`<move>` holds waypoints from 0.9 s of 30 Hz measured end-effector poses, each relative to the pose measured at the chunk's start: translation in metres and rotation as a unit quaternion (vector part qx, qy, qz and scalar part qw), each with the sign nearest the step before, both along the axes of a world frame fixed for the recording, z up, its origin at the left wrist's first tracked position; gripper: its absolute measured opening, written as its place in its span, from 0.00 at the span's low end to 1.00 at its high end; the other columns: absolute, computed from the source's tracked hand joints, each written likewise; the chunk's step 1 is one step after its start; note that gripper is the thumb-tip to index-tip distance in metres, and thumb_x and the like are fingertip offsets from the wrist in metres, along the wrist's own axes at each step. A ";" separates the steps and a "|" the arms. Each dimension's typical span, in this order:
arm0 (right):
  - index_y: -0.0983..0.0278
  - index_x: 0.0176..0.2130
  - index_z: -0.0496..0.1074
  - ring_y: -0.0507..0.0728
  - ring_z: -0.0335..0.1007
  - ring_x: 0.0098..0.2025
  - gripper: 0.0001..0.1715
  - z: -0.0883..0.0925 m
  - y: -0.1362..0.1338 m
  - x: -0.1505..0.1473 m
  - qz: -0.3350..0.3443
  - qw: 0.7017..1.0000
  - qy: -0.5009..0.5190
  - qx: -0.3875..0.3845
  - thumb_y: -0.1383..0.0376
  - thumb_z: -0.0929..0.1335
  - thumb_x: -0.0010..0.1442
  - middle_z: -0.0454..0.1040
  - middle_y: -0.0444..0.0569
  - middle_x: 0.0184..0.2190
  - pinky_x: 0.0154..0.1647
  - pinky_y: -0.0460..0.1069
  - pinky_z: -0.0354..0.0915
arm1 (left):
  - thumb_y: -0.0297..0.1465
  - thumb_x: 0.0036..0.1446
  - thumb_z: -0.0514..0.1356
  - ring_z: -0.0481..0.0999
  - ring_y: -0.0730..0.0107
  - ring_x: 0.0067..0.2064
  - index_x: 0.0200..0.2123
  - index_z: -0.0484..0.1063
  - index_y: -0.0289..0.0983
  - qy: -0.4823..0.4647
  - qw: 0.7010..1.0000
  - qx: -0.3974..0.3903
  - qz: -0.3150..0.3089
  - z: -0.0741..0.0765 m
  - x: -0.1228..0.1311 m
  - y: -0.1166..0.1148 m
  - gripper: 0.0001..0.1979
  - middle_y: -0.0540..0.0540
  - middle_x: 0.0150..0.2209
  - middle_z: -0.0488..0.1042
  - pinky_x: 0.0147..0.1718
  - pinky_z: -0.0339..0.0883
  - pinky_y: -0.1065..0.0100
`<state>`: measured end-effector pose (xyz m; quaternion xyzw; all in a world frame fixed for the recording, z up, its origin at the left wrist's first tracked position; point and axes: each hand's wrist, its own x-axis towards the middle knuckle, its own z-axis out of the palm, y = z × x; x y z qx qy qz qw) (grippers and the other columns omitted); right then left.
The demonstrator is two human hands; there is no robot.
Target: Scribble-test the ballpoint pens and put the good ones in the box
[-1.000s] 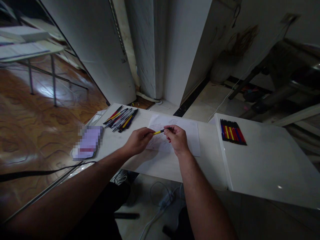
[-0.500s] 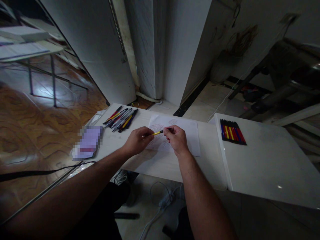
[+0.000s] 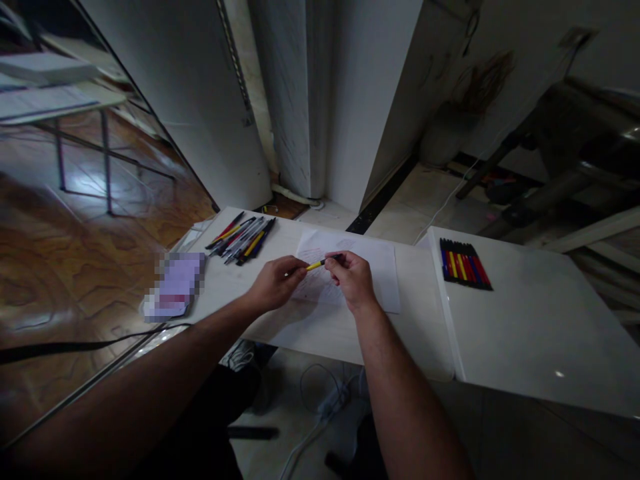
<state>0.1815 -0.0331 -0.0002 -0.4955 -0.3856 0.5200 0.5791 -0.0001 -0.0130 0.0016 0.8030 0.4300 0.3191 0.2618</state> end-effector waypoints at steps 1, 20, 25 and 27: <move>0.65 0.33 0.76 0.47 0.59 0.20 0.13 0.000 0.000 0.000 -0.001 1.000 -0.002 0.000 0.61 0.74 0.46 0.71 0.42 0.22 0.16 0.43 0.54 | 0.30 0.59 0.57 0.72 0.72 0.30 0.35 0.76 0.35 0.002 1.000 -0.002 0.000 0.001 0.000 0.000 0.08 0.46 0.30 0.76 0.30 0.62 0.70; 0.65 0.33 0.75 0.47 0.60 0.20 0.13 0.001 -0.001 0.000 -0.013 1.000 -0.011 -0.003 0.62 0.74 0.46 0.72 0.42 0.22 0.17 0.43 0.54 | 0.30 0.58 0.59 0.72 0.69 0.34 0.36 0.78 0.36 0.025 0.999 0.017 0.013 -0.001 -0.001 0.000 0.07 0.46 0.31 0.76 0.34 0.65 0.68; 0.65 0.35 0.76 0.47 0.61 0.21 0.14 0.001 0.000 0.007 -0.057 0.998 -0.009 0.018 0.62 0.75 0.46 0.72 0.43 0.23 0.18 0.43 0.54 | 0.34 0.59 0.59 0.73 0.67 0.38 0.42 0.79 0.37 0.027 0.998 0.033 0.053 -0.005 -0.004 0.001 0.11 0.44 0.36 0.77 0.40 0.66 0.66; 0.65 0.35 0.76 0.47 0.60 0.21 0.14 0.002 0.000 0.010 -0.065 0.998 -0.005 0.022 0.62 0.75 0.46 0.72 0.43 0.23 0.18 0.44 0.54 | 0.35 0.60 0.59 0.73 0.68 0.37 0.43 0.78 0.38 0.027 0.997 0.026 0.069 -0.007 -0.005 0.002 0.12 0.44 0.37 0.76 0.38 0.66 0.67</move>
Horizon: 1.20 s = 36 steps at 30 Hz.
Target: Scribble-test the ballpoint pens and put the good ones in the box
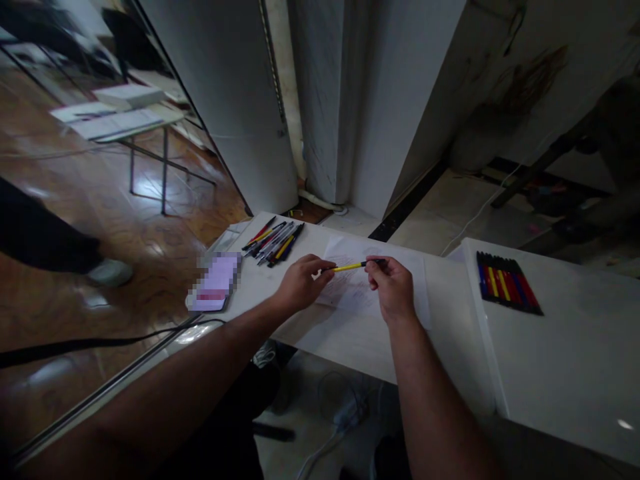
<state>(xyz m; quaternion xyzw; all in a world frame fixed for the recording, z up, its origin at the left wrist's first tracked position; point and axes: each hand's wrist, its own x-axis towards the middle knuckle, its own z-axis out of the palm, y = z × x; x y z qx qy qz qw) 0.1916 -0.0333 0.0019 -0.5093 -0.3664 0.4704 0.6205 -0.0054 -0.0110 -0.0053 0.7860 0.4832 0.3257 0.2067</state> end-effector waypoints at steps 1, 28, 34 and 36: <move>0.65 0.35 0.76 0.47 0.60 0.21 0.14 0.000 0.000 0.001 -0.001 1.000 0.003 0.000 0.63 0.75 0.46 0.72 0.43 0.23 0.18 0.44 0.54 | 0.36 0.60 0.58 0.73 0.69 0.36 0.43 0.78 0.39 0.001 1.000 -0.005 0.008 -0.001 0.000 0.000 0.12 0.44 0.37 0.76 0.37 0.66 0.68; 0.64 0.34 0.77 0.48 0.61 0.22 0.11 0.005 -0.002 0.000 0.036 0.999 -0.013 0.018 0.63 0.75 0.48 0.71 0.43 0.22 0.19 0.44 0.55 | 0.36 0.59 0.59 0.73 0.70 0.31 0.42 0.78 0.39 0.020 1.000 -0.020 -0.001 0.001 0.004 -0.004 0.11 0.47 0.31 0.76 0.31 0.63 0.70; 0.65 0.34 0.77 0.48 0.62 0.21 0.12 0.005 -0.004 0.000 0.030 0.999 -0.009 0.013 0.64 0.76 0.47 0.72 0.45 0.22 0.19 0.44 0.56 | 0.37 0.59 0.59 0.73 0.70 0.32 0.41 0.77 0.40 0.016 1.000 -0.022 -0.006 -0.001 0.004 -0.006 0.11 0.47 0.31 0.76 0.31 0.62 0.70; 0.65 0.33 0.77 0.49 0.62 0.22 0.12 0.006 -0.005 0.001 0.028 1.000 -0.007 0.011 0.64 0.76 0.46 0.71 0.45 0.22 0.19 0.45 0.56 | 0.38 0.59 0.59 0.73 0.70 0.32 0.41 0.77 0.40 0.016 1.000 -0.022 -0.009 -0.001 0.004 -0.007 0.11 0.48 0.31 0.76 0.31 0.62 0.70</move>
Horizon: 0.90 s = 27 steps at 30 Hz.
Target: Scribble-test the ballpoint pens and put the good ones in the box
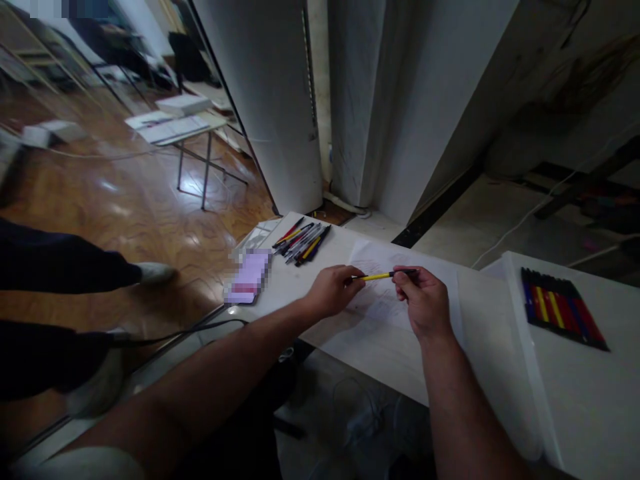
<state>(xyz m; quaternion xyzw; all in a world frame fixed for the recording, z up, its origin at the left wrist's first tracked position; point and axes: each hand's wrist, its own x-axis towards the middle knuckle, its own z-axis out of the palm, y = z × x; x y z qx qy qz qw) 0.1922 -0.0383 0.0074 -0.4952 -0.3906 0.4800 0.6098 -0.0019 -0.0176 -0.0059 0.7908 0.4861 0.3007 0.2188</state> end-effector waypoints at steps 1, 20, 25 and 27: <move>0.65 0.33 0.77 0.49 0.62 0.22 0.12 0.000 0.000 0.000 -0.001 1.000 -0.001 0.001 0.64 0.76 0.46 0.71 0.44 0.22 0.19 0.45 0.56 | 0.38 0.60 0.58 0.73 0.70 0.32 0.40 0.77 0.39 0.000 1.000 0.000 -0.001 0.000 0.000 0.000 0.11 0.47 0.31 0.76 0.31 0.62 0.70; 0.66 0.33 0.78 0.48 0.63 0.23 0.13 -0.001 -0.002 0.000 -0.019 1.000 0.005 0.004 0.65 0.77 0.45 0.70 0.45 0.21 0.19 0.43 0.57 | 0.40 0.61 0.57 0.74 0.70 0.35 0.41 0.76 0.40 0.030 0.999 -0.016 -0.001 0.007 -0.002 -0.002 0.13 0.48 0.34 0.77 0.34 0.65 0.71; 0.66 0.33 0.78 0.49 0.63 0.23 0.13 -0.002 -0.001 0.001 -0.022 1.000 0.007 0.001 0.64 0.77 0.45 0.71 0.45 0.21 0.20 0.43 0.57 | 0.40 0.61 0.57 0.74 0.70 0.34 0.40 0.76 0.40 0.019 1.000 -0.006 -0.003 0.005 -0.002 -0.001 0.13 0.48 0.34 0.77 0.34 0.65 0.71; 0.66 0.33 0.78 0.49 0.63 0.23 0.13 -0.002 -0.001 0.001 -0.020 1.000 0.006 0.002 0.64 0.77 0.45 0.71 0.45 0.22 0.20 0.43 0.57 | 0.40 0.61 0.57 0.74 0.70 0.34 0.40 0.76 0.40 0.017 1.000 -0.006 -0.005 0.004 -0.002 -0.001 0.13 0.48 0.33 0.77 0.33 0.64 0.71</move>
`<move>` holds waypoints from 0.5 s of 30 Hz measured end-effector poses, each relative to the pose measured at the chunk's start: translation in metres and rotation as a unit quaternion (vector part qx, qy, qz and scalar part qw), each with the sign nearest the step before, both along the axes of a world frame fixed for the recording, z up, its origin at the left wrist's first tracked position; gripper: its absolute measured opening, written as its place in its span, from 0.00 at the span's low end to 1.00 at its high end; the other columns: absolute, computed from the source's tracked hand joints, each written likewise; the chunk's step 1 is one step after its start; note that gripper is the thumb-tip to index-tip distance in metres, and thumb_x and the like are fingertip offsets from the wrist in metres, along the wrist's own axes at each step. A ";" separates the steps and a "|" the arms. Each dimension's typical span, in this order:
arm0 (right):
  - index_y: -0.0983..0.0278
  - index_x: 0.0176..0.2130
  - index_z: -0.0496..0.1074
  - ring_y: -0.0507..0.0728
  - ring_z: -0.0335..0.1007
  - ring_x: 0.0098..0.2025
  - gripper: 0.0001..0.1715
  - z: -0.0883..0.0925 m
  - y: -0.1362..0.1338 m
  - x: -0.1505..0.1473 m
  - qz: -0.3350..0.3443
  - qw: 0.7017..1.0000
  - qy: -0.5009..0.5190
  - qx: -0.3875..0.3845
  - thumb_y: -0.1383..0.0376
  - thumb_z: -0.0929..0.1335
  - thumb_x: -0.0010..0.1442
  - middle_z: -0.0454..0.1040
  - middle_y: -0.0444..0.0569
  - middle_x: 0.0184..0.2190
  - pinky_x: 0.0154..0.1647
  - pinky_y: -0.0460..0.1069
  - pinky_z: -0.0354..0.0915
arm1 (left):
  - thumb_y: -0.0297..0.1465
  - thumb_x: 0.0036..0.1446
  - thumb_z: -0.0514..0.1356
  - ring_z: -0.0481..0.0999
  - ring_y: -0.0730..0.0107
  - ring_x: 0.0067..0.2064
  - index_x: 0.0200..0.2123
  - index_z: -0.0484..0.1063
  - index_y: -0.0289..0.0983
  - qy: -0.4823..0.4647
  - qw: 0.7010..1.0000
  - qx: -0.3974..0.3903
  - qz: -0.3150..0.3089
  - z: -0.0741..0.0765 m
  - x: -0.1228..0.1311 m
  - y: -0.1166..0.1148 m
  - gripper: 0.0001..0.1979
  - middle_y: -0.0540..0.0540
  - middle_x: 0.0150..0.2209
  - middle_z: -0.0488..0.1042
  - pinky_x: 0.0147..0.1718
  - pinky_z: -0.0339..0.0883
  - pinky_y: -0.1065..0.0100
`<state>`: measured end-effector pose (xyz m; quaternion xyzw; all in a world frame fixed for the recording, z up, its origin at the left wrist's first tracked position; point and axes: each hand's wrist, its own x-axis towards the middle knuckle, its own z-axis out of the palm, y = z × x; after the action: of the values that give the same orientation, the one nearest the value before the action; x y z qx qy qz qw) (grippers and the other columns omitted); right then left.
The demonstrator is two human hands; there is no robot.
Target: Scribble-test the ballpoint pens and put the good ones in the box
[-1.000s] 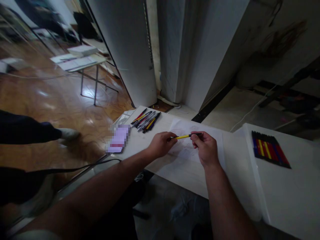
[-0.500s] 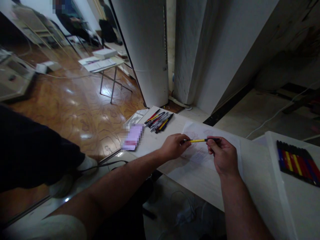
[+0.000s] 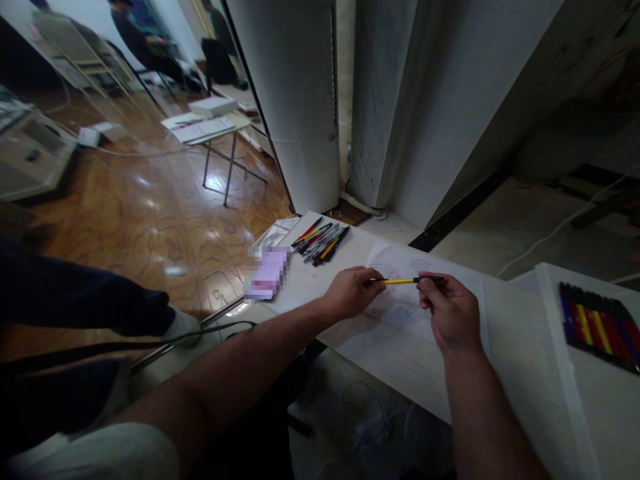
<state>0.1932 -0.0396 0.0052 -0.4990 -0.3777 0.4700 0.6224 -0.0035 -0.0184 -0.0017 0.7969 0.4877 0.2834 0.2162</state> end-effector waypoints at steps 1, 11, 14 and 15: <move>0.66 0.34 0.78 0.49 0.63 0.23 0.13 0.000 0.000 0.000 0.001 1.000 -0.001 0.000 0.64 0.77 0.45 0.71 0.45 0.22 0.20 0.43 0.58 | 0.40 0.60 0.57 0.74 0.70 0.34 0.40 0.77 0.40 0.000 1.000 -0.001 0.000 0.000 0.000 0.000 0.13 0.48 0.34 0.77 0.33 0.64 0.71; 0.66 0.33 0.78 0.49 0.63 0.23 0.13 0.002 0.000 -0.001 -0.001 1.000 0.000 -0.001 0.65 0.77 0.44 0.71 0.45 0.21 0.19 0.43 0.57 | 0.40 0.61 0.57 0.73 0.70 0.34 0.41 0.77 0.40 0.001 1.000 0.001 0.007 -0.003 0.000 0.000 0.13 0.47 0.34 0.76 0.33 0.64 0.71; 0.66 0.33 0.78 0.49 0.63 0.23 0.13 0.002 0.000 -0.001 0.001 1.000 -0.002 0.000 0.65 0.77 0.45 0.71 0.45 0.22 0.19 0.43 0.57 | 0.40 0.61 0.56 0.73 0.70 0.34 0.43 0.77 0.41 -0.004 1.000 0.002 0.002 -0.003 -0.001 0.000 0.14 0.47 0.35 0.76 0.34 0.65 0.71; 0.66 0.33 0.78 0.49 0.64 0.23 0.13 0.001 0.000 -0.001 0.002 1.000 -0.001 0.000 0.65 0.77 0.45 0.71 0.45 0.21 0.19 0.43 0.57 | 0.40 0.61 0.56 0.74 0.70 0.34 0.44 0.76 0.41 -0.006 1.000 0.002 -0.001 -0.003 -0.001 0.000 0.14 0.47 0.35 0.77 0.35 0.65 0.71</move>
<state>0.1926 -0.0399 0.0066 -0.4988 -0.3797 0.4703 0.6212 -0.0044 -0.0181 -0.0047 0.7961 0.4848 0.2895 0.2177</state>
